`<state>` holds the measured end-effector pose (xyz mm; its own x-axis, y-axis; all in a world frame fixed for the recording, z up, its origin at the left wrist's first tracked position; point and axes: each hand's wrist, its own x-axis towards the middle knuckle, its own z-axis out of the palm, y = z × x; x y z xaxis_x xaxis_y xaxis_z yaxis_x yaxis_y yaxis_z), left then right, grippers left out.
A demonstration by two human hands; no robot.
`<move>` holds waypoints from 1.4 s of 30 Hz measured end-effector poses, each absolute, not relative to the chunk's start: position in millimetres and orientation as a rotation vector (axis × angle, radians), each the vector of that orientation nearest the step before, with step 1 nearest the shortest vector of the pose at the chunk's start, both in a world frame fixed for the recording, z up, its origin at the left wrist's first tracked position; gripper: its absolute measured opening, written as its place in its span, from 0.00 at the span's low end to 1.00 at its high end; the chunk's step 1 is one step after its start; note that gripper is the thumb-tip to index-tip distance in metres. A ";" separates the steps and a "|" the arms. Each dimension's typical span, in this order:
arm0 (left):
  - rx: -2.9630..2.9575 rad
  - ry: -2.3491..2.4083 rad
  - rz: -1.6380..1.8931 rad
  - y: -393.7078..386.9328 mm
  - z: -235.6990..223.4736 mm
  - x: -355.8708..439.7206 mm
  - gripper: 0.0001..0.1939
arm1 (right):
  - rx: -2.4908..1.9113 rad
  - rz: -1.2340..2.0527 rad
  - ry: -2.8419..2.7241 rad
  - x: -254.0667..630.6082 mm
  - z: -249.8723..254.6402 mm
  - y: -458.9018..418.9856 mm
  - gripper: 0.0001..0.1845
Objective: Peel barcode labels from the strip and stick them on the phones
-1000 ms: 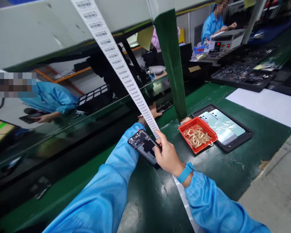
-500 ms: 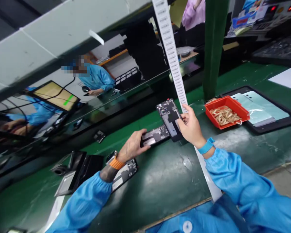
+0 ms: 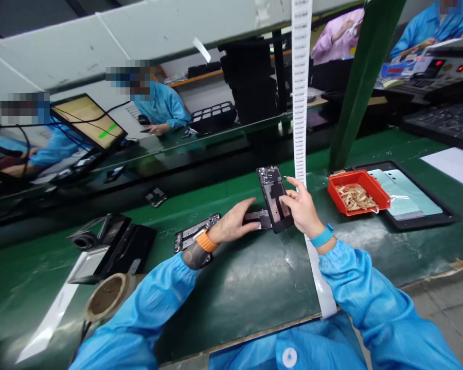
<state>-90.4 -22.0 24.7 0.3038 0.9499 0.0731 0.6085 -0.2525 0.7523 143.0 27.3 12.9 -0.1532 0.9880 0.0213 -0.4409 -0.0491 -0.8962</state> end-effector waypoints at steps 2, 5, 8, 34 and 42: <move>1.473 1.181 1.061 -10.2 36.5 -66.2 0.37 | -0.795 1.521 -0.994 141.4 12.8 23.9 0.36; 0.742 0.768 1.300 7.2 50.4 -26.1 0.36 | -0.807 1.541 -1.058 137.7 12.3 18.5 0.36; 0.425 0.566 1.326 16.0 58.2 -1.3 0.36 | -0.832 1.515 -1.140 134.3 12.7 14.3 0.36; 0.223 0.852 1.549 7.5 46.5 12.6 0.25 | -0.963 1.256 -1.303 121.4 5.8 -14.4 0.07; 0.227 0.910 1.549 2.7 41.6 21.8 0.18 | -0.957 1.169 -1.306 121.2 9.6 -16.4 0.09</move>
